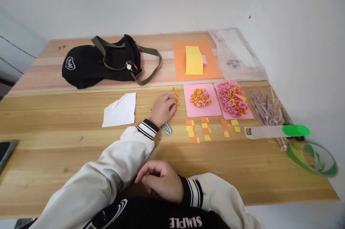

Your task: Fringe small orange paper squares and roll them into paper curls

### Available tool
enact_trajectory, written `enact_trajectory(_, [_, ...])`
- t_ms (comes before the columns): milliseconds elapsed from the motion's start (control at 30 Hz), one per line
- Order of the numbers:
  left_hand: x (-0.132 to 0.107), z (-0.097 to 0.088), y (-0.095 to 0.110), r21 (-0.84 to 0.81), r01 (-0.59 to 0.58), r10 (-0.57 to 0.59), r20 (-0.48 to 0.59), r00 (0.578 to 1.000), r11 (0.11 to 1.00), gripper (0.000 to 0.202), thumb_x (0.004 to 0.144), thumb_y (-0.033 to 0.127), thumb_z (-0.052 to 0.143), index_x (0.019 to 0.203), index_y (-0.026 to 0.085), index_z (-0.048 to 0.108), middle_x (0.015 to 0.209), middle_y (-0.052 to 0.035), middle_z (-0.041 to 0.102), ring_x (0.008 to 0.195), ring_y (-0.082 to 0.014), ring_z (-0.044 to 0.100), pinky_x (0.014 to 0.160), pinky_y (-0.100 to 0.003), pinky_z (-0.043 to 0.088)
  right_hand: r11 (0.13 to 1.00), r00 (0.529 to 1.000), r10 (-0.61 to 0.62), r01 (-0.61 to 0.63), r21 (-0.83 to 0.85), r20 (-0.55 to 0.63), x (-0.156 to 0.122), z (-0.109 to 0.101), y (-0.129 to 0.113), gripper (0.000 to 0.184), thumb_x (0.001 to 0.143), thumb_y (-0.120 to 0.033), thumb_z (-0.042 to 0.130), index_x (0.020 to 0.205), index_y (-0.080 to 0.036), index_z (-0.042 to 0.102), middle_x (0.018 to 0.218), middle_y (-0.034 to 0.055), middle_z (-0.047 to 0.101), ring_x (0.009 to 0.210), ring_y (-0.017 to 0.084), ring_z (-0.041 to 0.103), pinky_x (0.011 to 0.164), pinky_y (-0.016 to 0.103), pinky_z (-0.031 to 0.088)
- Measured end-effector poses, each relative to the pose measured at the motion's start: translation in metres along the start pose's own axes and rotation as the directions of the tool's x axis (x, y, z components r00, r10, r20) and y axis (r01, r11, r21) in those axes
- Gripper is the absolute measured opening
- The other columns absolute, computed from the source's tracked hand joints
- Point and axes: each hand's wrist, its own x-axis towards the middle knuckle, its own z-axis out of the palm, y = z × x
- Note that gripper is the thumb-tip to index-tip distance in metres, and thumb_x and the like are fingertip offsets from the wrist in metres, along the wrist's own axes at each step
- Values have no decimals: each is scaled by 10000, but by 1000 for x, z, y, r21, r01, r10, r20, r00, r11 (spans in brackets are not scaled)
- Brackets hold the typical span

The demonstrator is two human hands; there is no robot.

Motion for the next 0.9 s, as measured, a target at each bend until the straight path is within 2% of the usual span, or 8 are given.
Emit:
enact_trajectory(567, [-3, 0, -2, -33, 1, -2, -31, 1000, 999, 87, 779, 188, 552, 793, 180, 637, 930, -68, 652, 907, -217, 575, 823, -375, 454, 1000, 1000, 0, 0, 26, 13, -1, 0, -3, 154, 697, -71, 500, 771, -111, 629, 455, -81, 470, 385, 25, 389, 409, 168, 272])
enact_trajectory(900, [-2, 4, -5, -18, -15, 14, -30, 999, 1000, 101, 817, 226, 558, 775, 183, 639, 916, -57, 649, 895, -215, 567, 801, -365, 446, 999, 1000, 28, -28, 18, 12, -3, 1, -6, 143, 705, -67, 495, 756, -118, 618, 434, -87, 459, 374, 25, 384, 396, 161, 279])
